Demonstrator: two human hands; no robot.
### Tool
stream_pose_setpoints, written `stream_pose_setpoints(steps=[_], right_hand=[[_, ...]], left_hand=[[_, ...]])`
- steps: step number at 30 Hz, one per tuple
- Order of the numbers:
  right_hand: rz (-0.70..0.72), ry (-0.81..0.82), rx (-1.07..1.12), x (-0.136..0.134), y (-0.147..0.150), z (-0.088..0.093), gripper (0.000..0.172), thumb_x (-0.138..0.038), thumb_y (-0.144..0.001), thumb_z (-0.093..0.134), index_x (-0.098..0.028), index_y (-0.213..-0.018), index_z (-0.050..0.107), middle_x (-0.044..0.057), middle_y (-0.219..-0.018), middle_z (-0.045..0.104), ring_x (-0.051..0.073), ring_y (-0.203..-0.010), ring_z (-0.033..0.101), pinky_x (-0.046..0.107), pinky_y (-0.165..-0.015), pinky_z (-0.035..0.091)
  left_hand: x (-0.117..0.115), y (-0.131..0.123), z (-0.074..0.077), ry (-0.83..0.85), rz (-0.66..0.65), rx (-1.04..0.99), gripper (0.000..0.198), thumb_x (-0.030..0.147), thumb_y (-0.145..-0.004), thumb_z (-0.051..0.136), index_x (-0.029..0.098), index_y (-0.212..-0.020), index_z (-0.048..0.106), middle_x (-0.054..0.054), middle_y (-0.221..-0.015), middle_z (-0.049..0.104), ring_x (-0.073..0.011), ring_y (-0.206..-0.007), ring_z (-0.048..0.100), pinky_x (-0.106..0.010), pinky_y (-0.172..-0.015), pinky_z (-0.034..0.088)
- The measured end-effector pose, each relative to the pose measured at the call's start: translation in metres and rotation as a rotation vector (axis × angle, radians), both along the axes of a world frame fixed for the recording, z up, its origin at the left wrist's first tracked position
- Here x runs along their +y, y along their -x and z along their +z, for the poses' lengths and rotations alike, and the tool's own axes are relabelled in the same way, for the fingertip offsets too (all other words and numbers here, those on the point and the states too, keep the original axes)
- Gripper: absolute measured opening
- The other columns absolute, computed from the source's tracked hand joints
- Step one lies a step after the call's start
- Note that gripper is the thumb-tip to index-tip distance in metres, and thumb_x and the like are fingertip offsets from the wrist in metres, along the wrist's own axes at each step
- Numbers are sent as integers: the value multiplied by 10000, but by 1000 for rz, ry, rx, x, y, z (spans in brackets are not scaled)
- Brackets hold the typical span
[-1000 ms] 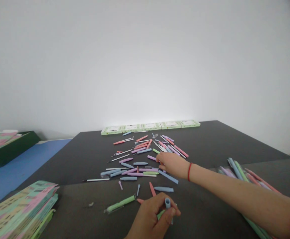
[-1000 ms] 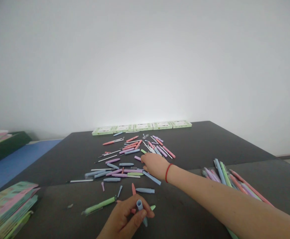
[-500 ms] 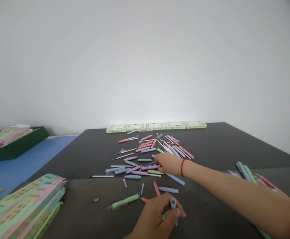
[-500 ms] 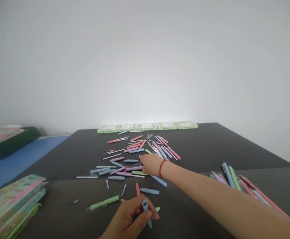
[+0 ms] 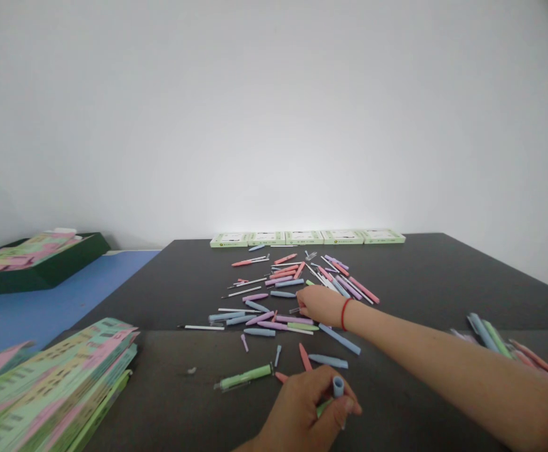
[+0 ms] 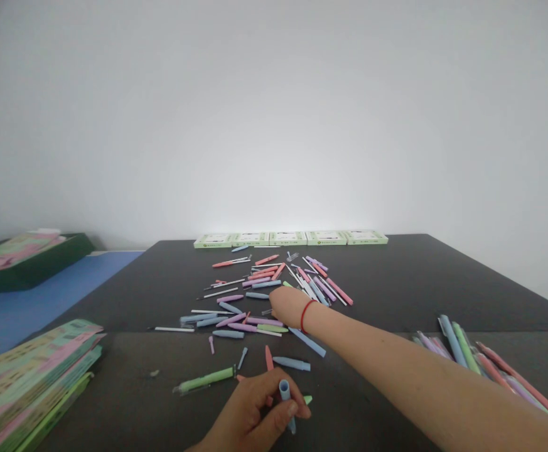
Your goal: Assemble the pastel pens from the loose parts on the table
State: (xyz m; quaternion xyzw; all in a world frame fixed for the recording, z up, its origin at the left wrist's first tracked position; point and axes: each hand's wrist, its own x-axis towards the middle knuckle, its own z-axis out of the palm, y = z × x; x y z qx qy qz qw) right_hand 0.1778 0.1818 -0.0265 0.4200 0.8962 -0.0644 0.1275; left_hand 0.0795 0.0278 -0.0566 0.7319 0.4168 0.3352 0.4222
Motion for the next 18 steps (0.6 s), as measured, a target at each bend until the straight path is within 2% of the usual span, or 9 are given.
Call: stream_pose_setpoints(steps=[8,12,14,16,17,18], right_hand=[[-52,45,78,5,1,-6,246,-303,-915,565,-146,-1102,596,77,-1119,615,200,-956,613,407,-825,512],[-88,84,238,-1,-3,3,85,-201,-857,597,-126,-887,623,62,-907,665,184,-830,636,315,-731,507],[-85,128,341,-13,-11,14,47,-155,-839,542,-145,-837,587,35,-784,662,148,-697,634,234,-609,481],[-79,213,452,-34,-23,25,73,-165,-860,463,-172,-878,533,-13,-701,636,98,-555,591,181,-497,431],[-81,276,516,-46,-29,28,63,-179,-865,440,-183,-870,503,-37,-652,609,81,-496,558,166,-461,407],[-103,434,670,-59,-35,31,46,-206,-871,442,-190,-868,485,-47,-633,589,72,-462,525,162,-437,387]], left_hand=[[1,-1,-5,17,-8,-51,210,153,-853,482,100,-857,685,-78,-787,714,-132,-653,591,-207,-648,404],[2,0,-6,3,-6,-61,202,164,-852,491,105,-861,683,-78,-783,712,-140,-659,599,-206,-611,384],[3,0,-6,7,5,-71,200,175,-858,490,111,-851,680,-73,-777,706,-139,-656,594,-206,-602,378],[3,-1,-6,30,27,-109,199,185,-869,479,117,-838,663,-58,-758,689,-126,-629,566,-202,-582,368],[4,-1,-6,44,35,-151,195,191,-876,469,121,-852,649,-48,-750,674,-120,-621,550,-199,-572,364],[3,-2,-6,52,40,-195,188,197,-882,460,126,-866,634,-37,-746,657,-117,-623,538,-197,-571,362]])
